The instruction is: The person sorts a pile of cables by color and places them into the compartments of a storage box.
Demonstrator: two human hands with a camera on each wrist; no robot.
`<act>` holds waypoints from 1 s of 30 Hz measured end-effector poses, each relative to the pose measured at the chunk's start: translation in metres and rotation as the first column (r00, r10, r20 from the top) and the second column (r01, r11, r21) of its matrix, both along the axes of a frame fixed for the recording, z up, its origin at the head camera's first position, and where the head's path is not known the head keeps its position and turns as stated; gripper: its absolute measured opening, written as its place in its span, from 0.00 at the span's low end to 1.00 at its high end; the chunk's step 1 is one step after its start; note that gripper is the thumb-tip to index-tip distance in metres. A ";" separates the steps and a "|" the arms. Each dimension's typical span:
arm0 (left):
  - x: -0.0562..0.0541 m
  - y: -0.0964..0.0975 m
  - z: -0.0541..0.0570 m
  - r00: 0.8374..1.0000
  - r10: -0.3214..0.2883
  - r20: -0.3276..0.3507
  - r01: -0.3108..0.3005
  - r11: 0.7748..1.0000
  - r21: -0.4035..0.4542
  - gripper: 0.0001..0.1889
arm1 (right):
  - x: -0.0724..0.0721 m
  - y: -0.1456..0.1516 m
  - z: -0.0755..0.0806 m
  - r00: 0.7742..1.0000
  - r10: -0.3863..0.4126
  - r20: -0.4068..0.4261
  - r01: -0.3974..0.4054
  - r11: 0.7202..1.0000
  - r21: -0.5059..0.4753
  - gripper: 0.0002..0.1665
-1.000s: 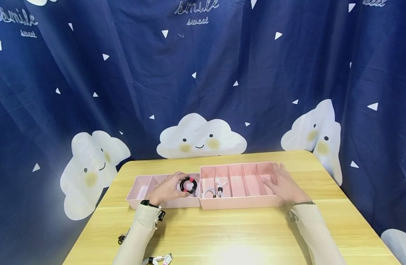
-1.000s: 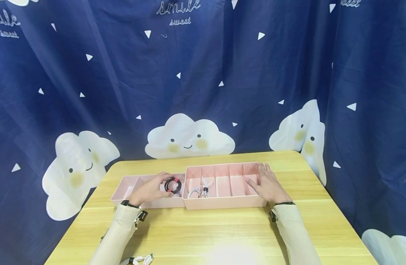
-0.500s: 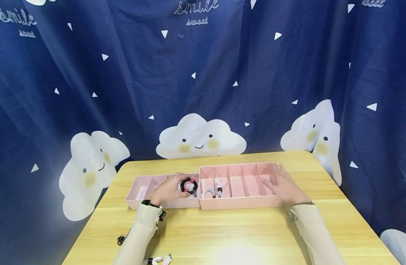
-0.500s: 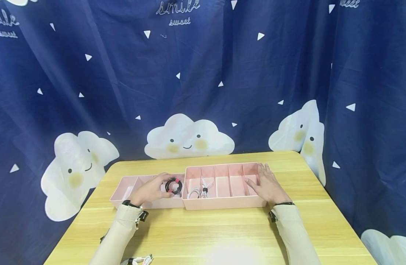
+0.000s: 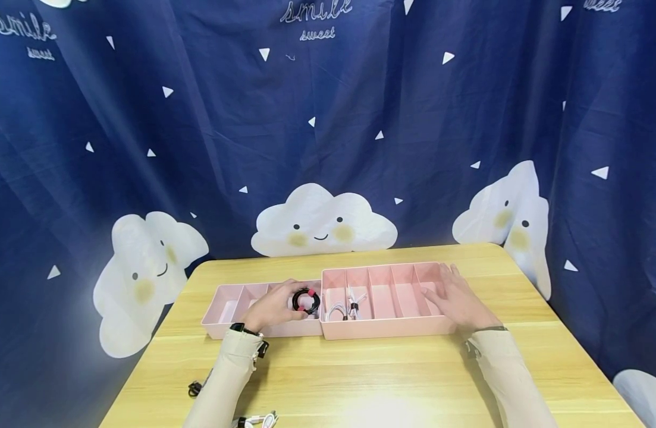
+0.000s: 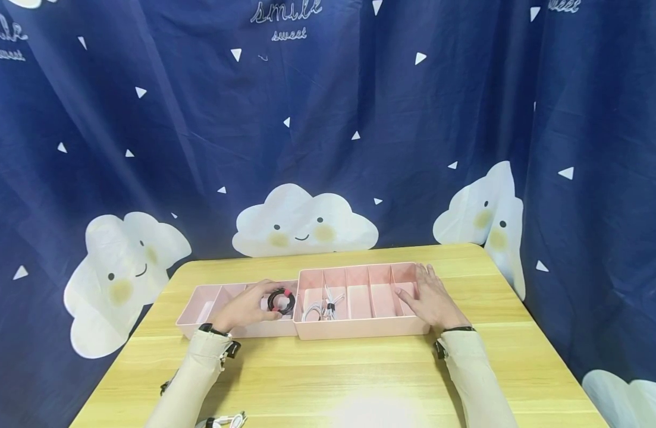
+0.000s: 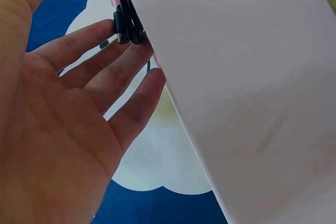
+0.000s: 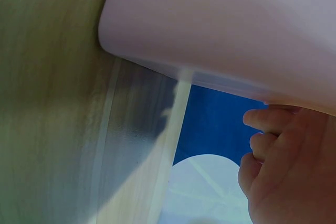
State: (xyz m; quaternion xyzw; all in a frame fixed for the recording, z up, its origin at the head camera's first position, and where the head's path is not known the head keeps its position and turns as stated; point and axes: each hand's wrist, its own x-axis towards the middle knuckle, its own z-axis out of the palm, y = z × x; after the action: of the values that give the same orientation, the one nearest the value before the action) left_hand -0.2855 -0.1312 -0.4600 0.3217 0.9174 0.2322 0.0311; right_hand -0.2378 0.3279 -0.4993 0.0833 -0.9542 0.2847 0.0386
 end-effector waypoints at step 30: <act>-0.004 0.000 -0.004 0.998 -0.049 -0.034 0.048 0.999 -0.005 0.40 | -0.001 0.000 -0.001 1.000 0.011 -0.015 -0.011 1.000 -0.001 0.55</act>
State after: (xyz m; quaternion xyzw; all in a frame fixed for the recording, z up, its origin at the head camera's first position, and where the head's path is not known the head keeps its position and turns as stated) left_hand -0.2892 -0.1309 -0.4641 0.3478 0.9102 0.2237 0.0218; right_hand -0.2393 0.3281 -0.5001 0.0905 -0.9533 0.2848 0.0443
